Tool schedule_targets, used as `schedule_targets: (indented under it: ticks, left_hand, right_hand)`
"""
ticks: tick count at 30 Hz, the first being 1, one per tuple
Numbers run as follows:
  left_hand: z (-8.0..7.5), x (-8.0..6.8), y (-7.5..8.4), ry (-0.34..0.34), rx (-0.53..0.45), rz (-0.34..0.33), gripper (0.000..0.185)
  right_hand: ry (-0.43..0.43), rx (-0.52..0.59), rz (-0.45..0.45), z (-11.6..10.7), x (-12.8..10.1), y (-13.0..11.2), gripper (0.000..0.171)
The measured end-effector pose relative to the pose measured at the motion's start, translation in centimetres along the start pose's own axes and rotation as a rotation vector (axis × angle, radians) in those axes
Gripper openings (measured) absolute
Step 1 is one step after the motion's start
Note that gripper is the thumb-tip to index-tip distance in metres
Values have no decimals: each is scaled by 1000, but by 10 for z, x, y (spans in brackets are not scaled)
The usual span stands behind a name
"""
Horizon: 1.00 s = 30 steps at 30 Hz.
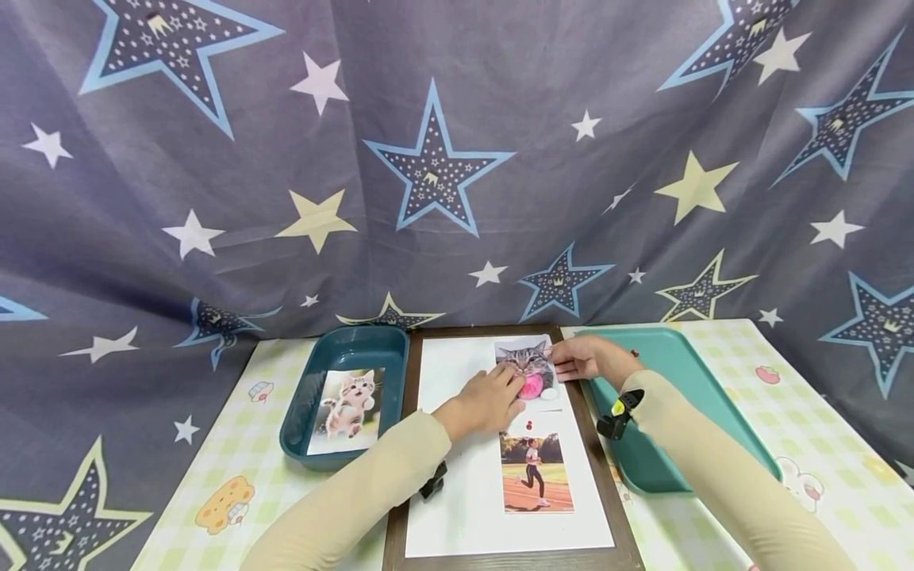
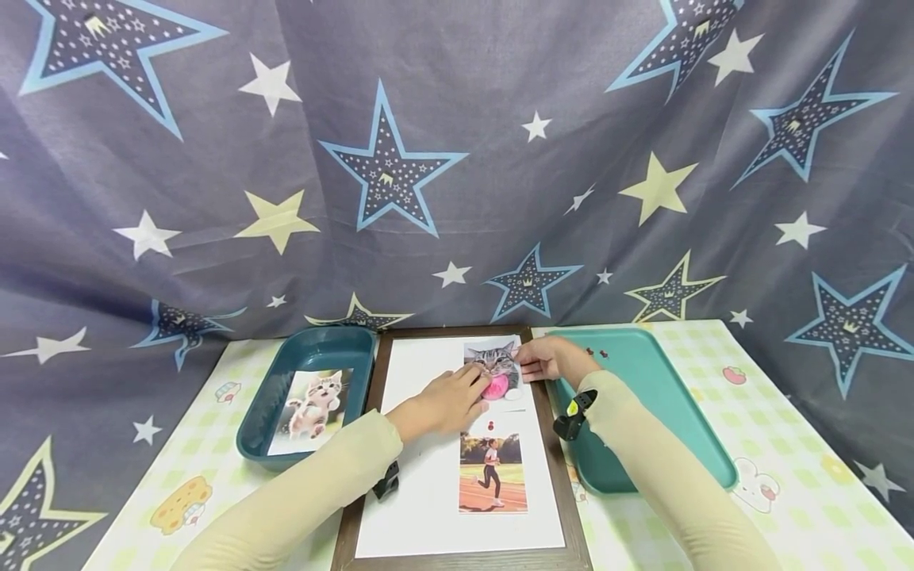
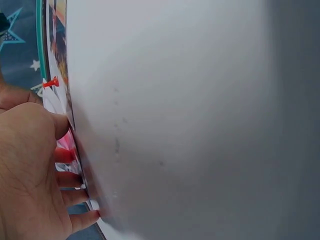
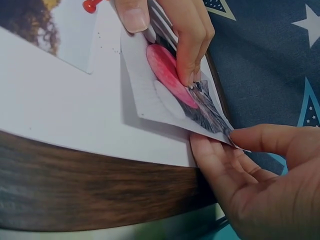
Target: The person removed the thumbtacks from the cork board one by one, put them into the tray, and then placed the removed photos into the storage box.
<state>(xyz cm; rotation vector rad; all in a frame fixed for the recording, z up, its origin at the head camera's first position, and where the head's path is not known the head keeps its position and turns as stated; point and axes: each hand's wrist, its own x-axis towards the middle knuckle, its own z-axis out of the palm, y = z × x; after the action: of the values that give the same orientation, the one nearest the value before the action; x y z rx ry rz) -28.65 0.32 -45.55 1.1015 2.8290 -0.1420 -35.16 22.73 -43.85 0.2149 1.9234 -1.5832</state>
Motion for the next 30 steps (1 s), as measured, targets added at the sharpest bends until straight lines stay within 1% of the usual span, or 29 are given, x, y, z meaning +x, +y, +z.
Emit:
schedule_targets:
  ticks: [5, 10, 16, 21, 24, 30]
  left_hand:
    - [-1, 1, -1, -3, -31, -8, 57]
    - [-4, 1, -2, 23, -42, -14, 60]
    - [-12, -2, -5, 82, -54, 6, 59]
    - [-16, -6, -7, 121, -69, 21, 59]
    - [-16, -6, -9, 146, -59, 29, 59]
    - [-15, -8, -14, 231, -34, 56, 55]
  right_hand:
    - [-1, 1, -5, 0, 2, 1, 11]
    - [11, 2, -10, 0, 2, 1, 13]
    - [28, 16, -10, 0, 2, 2, 19]
    - [16, 12, -22, -1, 2, 3, 13]
    - [19, 12, -21, 0, 3, 3, 13]
    - [25, 10, -12, 1, 3, 2, 13]
